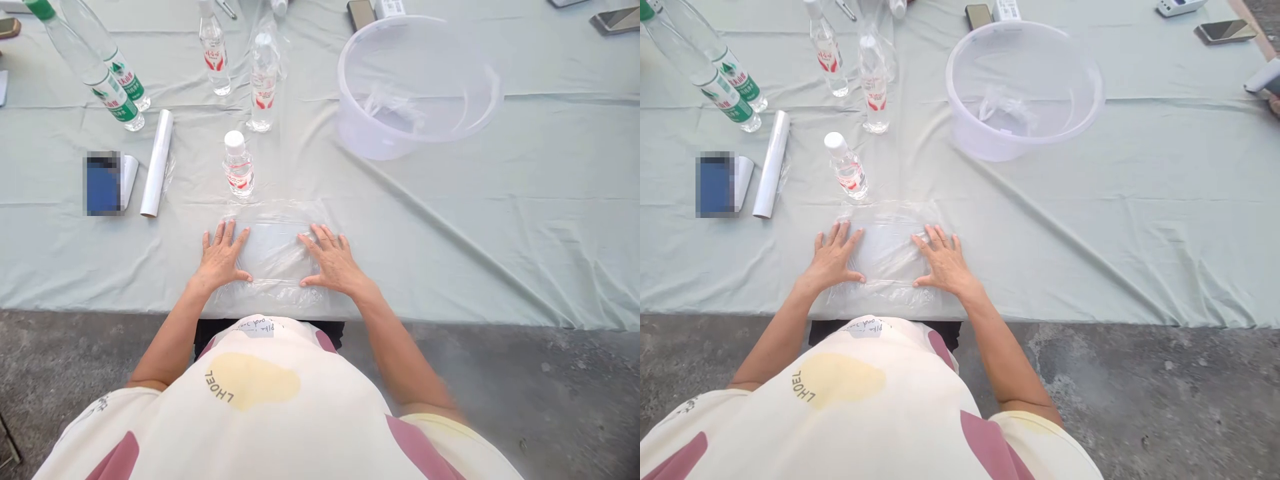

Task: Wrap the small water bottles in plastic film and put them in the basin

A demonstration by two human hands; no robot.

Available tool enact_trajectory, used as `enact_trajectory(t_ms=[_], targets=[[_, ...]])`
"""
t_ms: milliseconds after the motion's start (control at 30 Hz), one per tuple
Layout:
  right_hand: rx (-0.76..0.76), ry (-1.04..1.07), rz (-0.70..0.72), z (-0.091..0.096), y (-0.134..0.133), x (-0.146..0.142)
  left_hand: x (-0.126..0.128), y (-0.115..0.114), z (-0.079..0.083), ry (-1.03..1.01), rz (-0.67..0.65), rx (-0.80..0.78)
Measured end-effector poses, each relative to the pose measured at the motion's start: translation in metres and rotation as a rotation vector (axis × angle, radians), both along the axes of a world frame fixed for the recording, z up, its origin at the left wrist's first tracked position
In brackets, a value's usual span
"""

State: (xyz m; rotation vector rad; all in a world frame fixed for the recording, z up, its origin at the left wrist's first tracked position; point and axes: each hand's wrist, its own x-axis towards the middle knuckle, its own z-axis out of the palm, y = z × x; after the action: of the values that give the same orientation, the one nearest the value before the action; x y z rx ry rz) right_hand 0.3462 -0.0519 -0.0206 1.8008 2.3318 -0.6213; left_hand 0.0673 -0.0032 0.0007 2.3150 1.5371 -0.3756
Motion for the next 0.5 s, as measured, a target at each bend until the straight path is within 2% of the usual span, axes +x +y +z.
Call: enact_trajectory(t_ms=[100, 167, 267, 300, 367, 433, 500], targets=[[-0.006, -0.033, -0.081, -0.004, -0.009, 0.044, 0.0, 0.0, -0.002, -0.017, 0.017, 0.009], [0.014, -0.046, -0.206, -0.003, -0.008, 0.072, 0.001, 0.0, -0.005, -0.05, 0.034, 0.03], [0.154, 0.008, -0.39, 0.009, 0.011, 0.087, 0.004, 0.001, -0.009, -0.121, 0.053, 0.053], [0.22, 0.077, -0.411, 0.016, 0.022, 0.081, 0.004, 0.001, -0.009, -0.15, 0.061, 0.058], [0.33, 0.287, -0.362, 0.03, 0.049, 0.05, 0.003, 0.001, -0.01, -0.224, 0.081, 0.072], [0.372, 0.5, -0.255, 0.04, 0.082, 0.003, -0.001, 0.001, -0.012, -0.318, 0.102, 0.09], [0.383, 0.639, -0.14, 0.039, 0.117, -0.047, -0.007, 0.002, -0.015, -0.439, 0.121, 0.113]])
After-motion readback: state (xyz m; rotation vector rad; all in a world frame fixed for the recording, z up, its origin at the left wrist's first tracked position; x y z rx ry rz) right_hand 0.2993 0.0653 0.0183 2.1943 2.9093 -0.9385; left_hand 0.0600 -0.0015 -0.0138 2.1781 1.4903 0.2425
